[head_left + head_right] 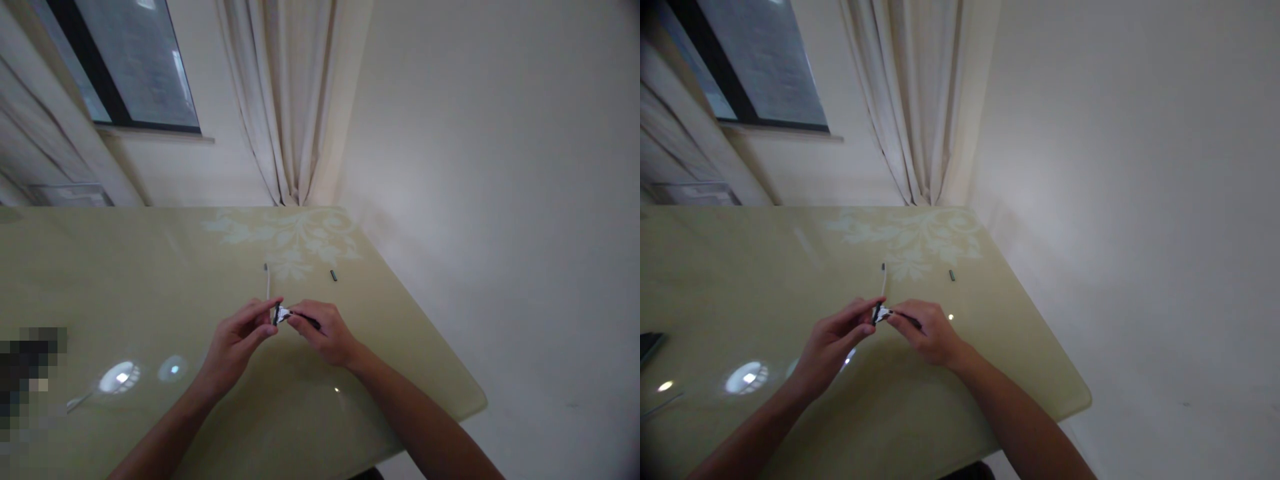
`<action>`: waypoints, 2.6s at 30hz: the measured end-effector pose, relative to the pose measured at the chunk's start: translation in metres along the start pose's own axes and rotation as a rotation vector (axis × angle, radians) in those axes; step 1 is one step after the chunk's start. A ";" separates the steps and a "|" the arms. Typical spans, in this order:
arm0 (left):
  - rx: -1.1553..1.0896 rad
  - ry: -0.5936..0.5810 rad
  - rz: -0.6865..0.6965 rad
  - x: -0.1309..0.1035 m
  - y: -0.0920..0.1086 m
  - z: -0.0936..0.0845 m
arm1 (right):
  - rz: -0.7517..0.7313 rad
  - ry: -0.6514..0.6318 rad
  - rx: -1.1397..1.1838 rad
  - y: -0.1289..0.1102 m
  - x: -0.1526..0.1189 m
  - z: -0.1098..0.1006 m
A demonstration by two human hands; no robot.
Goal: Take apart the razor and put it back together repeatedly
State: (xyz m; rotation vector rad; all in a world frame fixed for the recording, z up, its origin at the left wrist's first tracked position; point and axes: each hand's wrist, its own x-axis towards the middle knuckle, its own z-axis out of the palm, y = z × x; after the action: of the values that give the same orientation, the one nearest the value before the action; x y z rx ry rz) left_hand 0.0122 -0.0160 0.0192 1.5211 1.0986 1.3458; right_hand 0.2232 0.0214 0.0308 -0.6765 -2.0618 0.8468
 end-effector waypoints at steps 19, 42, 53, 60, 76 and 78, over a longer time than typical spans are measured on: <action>0.087 0.008 0.113 0.000 0.003 0.001 | -0.025 -0.057 -0.020 0.003 -0.001 -0.002; 0.062 0.036 0.106 -0.001 0.009 0.002 | -0.049 -0.054 -0.043 -0.002 -0.001 -0.007; 0.054 -0.031 0.073 -0.002 0.009 -0.003 | 0.008 -0.079 0.052 -0.002 -0.001 -0.007; 0.012 -0.079 0.016 -0.003 0.001 -0.007 | 0.020 -0.061 0.064 -0.004 -0.001 -0.007; 0.091 -0.079 0.063 -0.003 -0.002 -0.007 | 0.019 -0.061 0.068 0.000 -0.001 -0.005; 0.098 -0.078 0.063 -0.003 -0.003 -0.007 | 0.021 -0.058 0.074 0.000 0.000 -0.006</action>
State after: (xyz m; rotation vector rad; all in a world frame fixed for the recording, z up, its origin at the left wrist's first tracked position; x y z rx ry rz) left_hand 0.0047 -0.0181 0.0165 1.6781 1.0900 1.2788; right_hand 0.2281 0.0229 0.0338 -0.6413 -2.0672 0.9595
